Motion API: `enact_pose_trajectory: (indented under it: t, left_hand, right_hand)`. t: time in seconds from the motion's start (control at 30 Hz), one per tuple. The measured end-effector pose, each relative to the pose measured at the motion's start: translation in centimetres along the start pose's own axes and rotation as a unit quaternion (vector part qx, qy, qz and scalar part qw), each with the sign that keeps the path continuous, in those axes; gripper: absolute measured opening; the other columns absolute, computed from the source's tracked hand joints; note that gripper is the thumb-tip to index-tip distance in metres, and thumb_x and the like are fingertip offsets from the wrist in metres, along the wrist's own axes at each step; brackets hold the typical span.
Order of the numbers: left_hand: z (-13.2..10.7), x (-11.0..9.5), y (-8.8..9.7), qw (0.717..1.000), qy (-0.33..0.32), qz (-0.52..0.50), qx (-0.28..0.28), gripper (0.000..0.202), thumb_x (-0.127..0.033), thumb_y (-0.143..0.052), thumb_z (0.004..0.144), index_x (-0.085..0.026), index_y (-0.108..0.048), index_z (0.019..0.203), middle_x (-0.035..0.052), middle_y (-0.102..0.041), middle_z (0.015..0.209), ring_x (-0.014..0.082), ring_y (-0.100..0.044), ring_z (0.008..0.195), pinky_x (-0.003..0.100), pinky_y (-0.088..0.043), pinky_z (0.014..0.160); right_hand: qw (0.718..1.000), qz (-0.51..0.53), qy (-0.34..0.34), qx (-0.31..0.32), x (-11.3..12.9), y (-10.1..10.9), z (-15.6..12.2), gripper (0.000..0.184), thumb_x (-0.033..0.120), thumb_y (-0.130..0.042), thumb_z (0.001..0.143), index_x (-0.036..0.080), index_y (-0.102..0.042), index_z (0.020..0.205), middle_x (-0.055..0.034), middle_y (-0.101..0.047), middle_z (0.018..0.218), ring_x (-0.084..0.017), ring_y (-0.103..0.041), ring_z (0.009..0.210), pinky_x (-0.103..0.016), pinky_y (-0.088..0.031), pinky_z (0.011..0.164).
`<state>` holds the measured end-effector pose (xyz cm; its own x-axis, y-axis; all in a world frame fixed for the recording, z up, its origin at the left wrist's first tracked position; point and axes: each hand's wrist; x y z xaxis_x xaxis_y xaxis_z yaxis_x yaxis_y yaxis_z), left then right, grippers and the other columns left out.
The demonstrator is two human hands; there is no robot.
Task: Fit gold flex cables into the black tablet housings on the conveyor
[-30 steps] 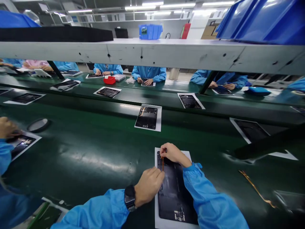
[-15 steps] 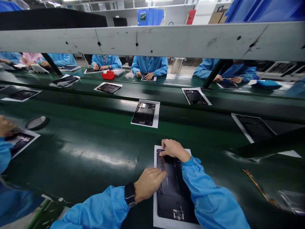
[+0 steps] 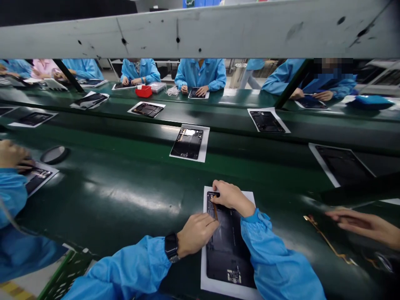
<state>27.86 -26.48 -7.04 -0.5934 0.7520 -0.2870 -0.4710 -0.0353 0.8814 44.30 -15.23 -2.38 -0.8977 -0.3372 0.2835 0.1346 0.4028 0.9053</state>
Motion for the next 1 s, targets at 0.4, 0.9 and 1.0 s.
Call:
enact_pose_trajectory:
  t: [0.4,0.9,1.0]
  left_hand:
    - [-0.4,0.1,-0.1,0.998,0.000,-0.028,-0.050,0.021,-0.013,-0.043,0.097,-0.014,-0.062,0.106,0.0077,-0.070,0.109,0.0184,-0.064,0.106,0.032,-0.056,0.089]
    - [-0.6,0.2,0.0,0.999,0.007,-0.026,-0.040,0.024,-0.012,-0.043,0.098,-0.012,-0.061,0.113,0.0095,-0.068,0.119,0.0183,-0.063,0.114,0.034,-0.054,0.097]
    - [-0.7,0.3,-0.1,1.000,0.000,-0.017,-0.005,0.024,-0.014,-0.041,0.100,-0.013,-0.062,0.112,0.0099,-0.068,0.119,0.0187,-0.063,0.112,0.034,-0.055,0.093]
  right_hand:
    - [0.999,0.001,0.033,-0.035,-0.6,-0.9,-0.2,0.021,0.033,-0.067,0.084,0.023,-0.055,0.099,-0.0022,-0.061,0.097,-0.018,-0.061,0.077,-0.028,-0.028,0.061]
    - [0.999,0.024,0.026,-0.030,-1.7,-0.7,-0.1,0.024,0.036,-0.072,0.083,0.025,-0.056,0.096,-0.0007,-0.062,0.093,-0.019,-0.060,0.077,-0.028,-0.027,0.060]
    - [0.999,0.045,0.018,-0.020,-1.8,-0.6,0.2,0.024,0.038,-0.073,0.081,0.025,-0.056,0.095,-0.0002,-0.062,0.094,-0.018,-0.059,0.078,-0.027,-0.028,0.060]
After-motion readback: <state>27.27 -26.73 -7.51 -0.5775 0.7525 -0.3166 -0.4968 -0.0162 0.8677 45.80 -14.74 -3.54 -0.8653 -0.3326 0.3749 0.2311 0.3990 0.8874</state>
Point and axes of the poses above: each hand's wrist, its own z-axis towards the middle knuckle, its own y-axis out of the back of the hand, x = y × z
